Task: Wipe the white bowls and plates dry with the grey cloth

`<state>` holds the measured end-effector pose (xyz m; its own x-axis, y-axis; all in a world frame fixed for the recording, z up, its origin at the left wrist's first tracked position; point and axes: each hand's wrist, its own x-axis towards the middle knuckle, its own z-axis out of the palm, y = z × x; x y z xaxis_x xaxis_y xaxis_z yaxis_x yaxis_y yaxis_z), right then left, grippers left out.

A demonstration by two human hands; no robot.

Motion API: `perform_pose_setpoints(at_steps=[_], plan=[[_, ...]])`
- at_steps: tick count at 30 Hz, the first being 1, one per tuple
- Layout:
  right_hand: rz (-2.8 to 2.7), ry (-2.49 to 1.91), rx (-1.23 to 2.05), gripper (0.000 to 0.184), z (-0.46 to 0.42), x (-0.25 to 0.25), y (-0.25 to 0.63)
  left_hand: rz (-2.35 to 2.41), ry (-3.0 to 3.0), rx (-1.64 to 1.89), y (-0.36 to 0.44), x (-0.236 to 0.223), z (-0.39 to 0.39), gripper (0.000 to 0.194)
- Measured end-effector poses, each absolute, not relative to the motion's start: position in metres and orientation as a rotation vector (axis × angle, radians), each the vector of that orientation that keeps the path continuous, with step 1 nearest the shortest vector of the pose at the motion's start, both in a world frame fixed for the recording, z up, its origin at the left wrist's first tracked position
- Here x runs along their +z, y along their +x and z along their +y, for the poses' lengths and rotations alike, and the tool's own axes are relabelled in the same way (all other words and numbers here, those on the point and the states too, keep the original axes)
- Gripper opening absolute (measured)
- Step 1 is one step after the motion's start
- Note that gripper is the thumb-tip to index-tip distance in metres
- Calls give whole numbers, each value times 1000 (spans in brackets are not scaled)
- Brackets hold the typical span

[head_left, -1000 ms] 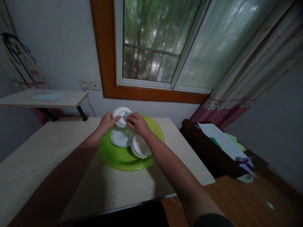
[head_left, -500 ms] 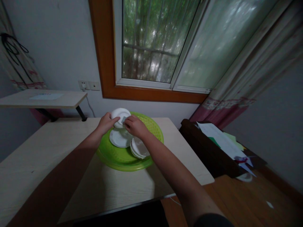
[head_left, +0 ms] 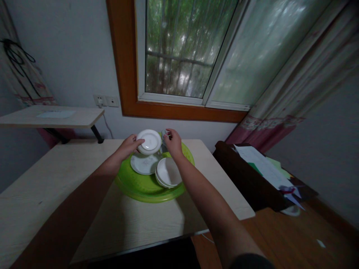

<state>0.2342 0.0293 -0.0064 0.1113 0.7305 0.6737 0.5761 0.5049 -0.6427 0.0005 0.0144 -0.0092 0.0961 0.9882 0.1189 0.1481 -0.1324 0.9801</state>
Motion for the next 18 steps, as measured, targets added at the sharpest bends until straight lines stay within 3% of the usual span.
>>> perform_pose_setpoints(at_steps=[9, 18], plan=[[-1724, -1441, 322, 27, 35, -15, 232, 1166, 1456, 1156, 0, -12, 17, 49], [-1898, -1336, 356, 31, 35, -17, 229, 1116, 1420, 1247, 1, -12, 16, 47]])
